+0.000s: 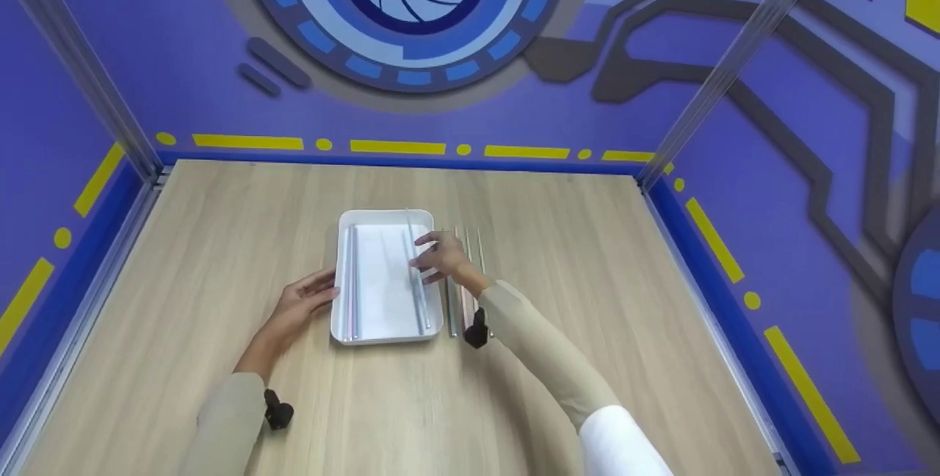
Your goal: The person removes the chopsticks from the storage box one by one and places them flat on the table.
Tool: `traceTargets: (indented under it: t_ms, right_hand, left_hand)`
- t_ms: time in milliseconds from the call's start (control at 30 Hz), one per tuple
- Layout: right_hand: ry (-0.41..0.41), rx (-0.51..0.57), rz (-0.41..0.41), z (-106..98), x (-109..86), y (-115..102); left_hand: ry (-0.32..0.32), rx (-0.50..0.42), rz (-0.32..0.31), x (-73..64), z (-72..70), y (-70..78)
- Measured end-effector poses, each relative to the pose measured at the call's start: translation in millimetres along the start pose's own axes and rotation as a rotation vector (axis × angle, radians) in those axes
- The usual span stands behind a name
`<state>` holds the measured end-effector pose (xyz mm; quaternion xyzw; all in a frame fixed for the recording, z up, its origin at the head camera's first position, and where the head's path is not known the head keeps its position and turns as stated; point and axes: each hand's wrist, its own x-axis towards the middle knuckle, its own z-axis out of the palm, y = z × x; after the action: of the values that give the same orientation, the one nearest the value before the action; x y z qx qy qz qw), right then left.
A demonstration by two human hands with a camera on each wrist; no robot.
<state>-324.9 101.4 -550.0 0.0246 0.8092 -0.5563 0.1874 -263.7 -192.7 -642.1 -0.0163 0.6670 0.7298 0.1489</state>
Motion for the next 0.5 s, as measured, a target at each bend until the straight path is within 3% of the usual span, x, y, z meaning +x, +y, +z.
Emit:
traceTargets:
  t_ms: [500]
  right_hand:
    - [0.041,0.029,0.011,-46,-19.4,15]
  left_hand:
    - [-0.019,0.022,-0.017,-1.9,-1.5,1.1]
